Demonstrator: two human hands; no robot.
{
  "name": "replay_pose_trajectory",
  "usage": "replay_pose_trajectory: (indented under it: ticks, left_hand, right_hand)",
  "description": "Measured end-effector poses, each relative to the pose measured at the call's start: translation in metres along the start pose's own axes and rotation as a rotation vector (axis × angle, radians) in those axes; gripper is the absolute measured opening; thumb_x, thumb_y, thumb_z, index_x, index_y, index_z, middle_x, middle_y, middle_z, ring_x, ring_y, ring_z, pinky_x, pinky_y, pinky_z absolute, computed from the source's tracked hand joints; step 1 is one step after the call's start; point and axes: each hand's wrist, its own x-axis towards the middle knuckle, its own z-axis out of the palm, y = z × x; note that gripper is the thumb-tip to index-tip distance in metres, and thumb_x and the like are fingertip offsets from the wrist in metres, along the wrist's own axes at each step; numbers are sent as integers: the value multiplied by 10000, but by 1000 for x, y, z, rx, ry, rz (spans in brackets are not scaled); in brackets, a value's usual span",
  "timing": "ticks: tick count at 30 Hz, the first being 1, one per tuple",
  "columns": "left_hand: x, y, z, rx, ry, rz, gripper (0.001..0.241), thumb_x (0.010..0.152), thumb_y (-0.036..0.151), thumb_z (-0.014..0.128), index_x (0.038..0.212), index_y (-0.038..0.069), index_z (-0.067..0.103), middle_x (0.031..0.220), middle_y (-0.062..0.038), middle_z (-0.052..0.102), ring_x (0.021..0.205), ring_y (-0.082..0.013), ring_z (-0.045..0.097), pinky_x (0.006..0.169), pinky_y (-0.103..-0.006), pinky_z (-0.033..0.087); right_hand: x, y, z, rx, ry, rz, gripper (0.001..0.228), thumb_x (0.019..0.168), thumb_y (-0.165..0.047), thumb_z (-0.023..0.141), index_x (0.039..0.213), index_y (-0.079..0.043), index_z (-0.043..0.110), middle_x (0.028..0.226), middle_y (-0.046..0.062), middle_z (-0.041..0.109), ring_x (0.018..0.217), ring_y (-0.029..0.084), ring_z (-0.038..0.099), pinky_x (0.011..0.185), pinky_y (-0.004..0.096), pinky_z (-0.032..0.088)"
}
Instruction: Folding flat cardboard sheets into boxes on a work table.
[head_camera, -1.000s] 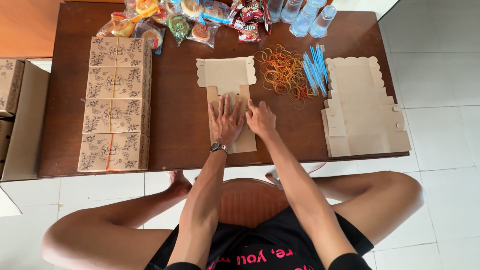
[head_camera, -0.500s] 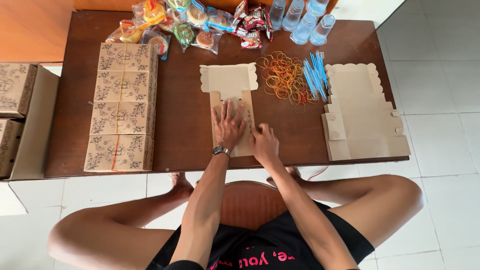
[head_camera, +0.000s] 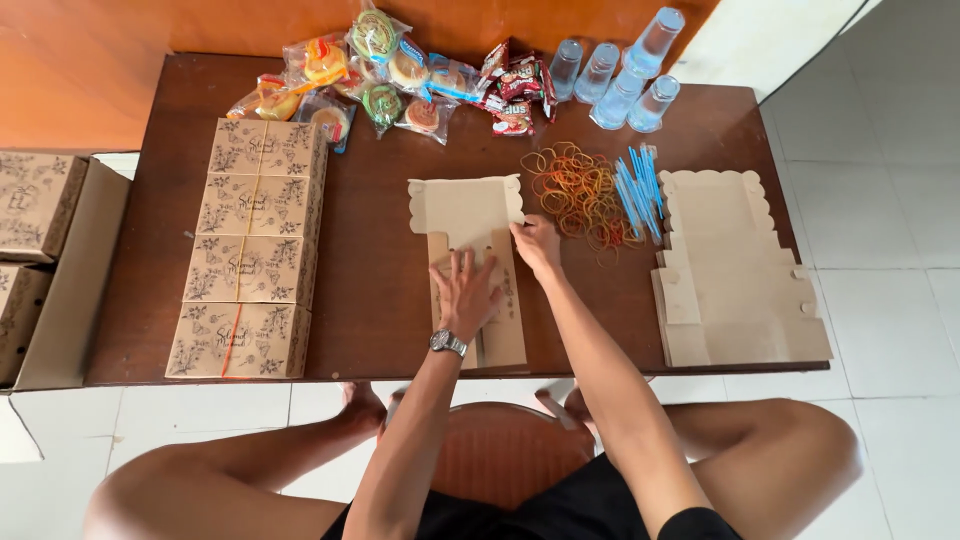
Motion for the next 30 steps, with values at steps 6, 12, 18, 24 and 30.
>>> replay_pose_trajectory:
  ticks: [6, 12, 18, 24, 30]
  left_hand:
    - [73, -13, 8, -97, 1, -6, 452, 913, 447, 650, 1278, 181, 628, 1208, -120, 638, 1305, -298, 515, 1079, -555, 386]
    - [125, -38, 9, -110, 59, 177, 1021, 624, 492, 901, 1504, 198, 475, 1535, -147, 416, 1489, -378, 314, 1150, -630, 367]
    - [165, -39, 29, 1, -81, 103, 1369, 404, 721, 878, 1581, 287, 330, 1496, -48, 398, 1397, -287, 331, 1006, -589, 424]
    - [175, -39, 20, 50, -140, 80, 1435, 377, 684, 924, 1587, 223, 305, 1496, -31, 406, 1402, -287, 323, 993, -584, 404]
    - [181, -45, 1, 30, -263, 86, 1461, 398, 624, 966, 1598, 177, 264, 1504, -57, 382, 1387, -295, 324, 1020, -591, 393]
  right_hand:
    - [-8, -20, 3, -48, 126, 16, 315, 792, -364, 715, 1055, -199, 766, 943, 16, 775, 967, 284, 735, 814, 457, 594]
    - [-46, -56, -3, -141, 149, 7, 227, 887, -332, 681, 1094, -269, 751, 973, -56, 762, 1017, 246, 715, 876, 458, 591]
    - [-57, -58, -5, -241, 116, -208, 321, 900, -328, 641, 1182, -211, 740, 1023, 53, 698, 982, 341, 709, 819, 506, 602]
    - [-76, -54, -6, -357, 36, -432, 442, 930, -144, 531, 1358, -117, 634, 1123, 170, 567, 971, 492, 672, 814, 585, 605]
    - [-63, -36, 6, -560, 1, -499, 507, 881, -116, 635, 1384, -156, 586, 1087, 82, 475, 968, 418, 686, 776, 518, 630]
